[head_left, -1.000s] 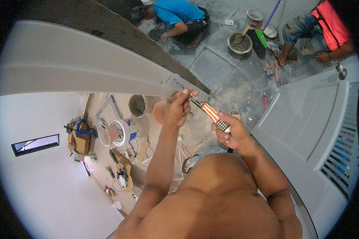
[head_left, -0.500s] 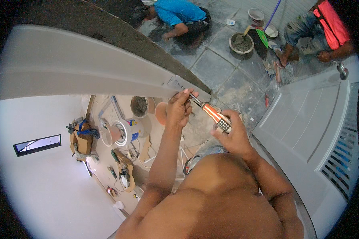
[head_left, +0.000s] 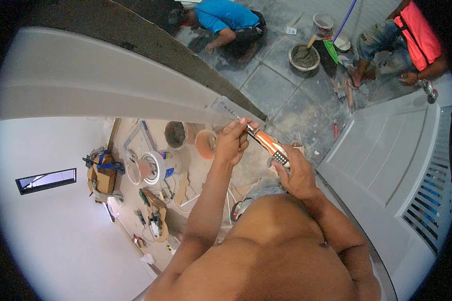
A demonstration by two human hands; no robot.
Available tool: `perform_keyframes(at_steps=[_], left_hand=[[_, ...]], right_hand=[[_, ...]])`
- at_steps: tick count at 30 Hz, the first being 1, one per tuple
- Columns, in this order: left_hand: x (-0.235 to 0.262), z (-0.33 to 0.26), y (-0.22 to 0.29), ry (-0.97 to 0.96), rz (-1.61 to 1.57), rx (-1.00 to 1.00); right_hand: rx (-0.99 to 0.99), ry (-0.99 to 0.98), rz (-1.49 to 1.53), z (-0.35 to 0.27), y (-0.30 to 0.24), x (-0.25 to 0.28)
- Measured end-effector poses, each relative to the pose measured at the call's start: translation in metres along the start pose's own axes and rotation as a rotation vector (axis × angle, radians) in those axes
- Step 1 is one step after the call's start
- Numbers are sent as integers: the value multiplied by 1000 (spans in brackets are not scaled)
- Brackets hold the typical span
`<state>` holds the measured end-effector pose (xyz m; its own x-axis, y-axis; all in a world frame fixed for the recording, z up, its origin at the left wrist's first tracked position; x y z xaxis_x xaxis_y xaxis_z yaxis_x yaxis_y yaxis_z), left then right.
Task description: The person uses a screwdriver to fasten screws into a door hinge on a white door frame. They repeatedly align the hinge, insert screws, and tighten them while standing in a construction area. Another worker is visible in the background applying grout to the floor.
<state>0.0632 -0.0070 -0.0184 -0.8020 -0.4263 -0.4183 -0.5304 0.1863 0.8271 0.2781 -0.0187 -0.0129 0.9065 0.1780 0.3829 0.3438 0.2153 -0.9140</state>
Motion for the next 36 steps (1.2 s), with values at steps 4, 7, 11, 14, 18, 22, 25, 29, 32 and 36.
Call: perform_keyframes(at_steps=[4, 7, 11, 14, 18, 22, 25, 29, 32, 36], left_hand=[[3, -1, 6, -26, -12, -14], [1, 0, 7, 28, 16, -36], [-3, -1, 7, 52, 9, -32], [-2, -1, 7, -2, 2, -41], [-1, 2, 4, -29, 23, -35], [1, 3, 1, 13, 92, -45], [0, 4, 1, 48, 48, -47], [-2, 2, 4, 64, 90, -62], [-4, 2, 5, 54, 62, -64], [-6, 2, 5, 11, 0, -54]], right_hand=[[-1144, -802, 1223, -8, 7, 7], [-778, -645, 1203, 7, -1, -3], [53, 254, 20, 11, -21, -3], [-833, -357, 823, 7, -5, 4], [-1280, -624, 904, -3, 1, 4], [-152, -26, 103, 4, -5, 2], [-797, -350, 666, -5, 11, -4], [-970, -373, 723, -12, 6, -6], [-150, 14, 39, -5, -18, 1], [-836, -395, 499, 0, -6, 7]])
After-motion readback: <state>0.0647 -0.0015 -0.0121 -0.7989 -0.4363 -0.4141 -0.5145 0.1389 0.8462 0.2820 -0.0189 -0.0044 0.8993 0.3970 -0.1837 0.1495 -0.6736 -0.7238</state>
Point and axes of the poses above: each hand's wrist, its own z-axis towards the middle knuckle, its own x-axis out of the back of the hand, y = z × x, the point moved 2 cm from there along z, towards the middle knuckle, and after that the axes turned 14 degrees about -x, right-handed, at the moved point
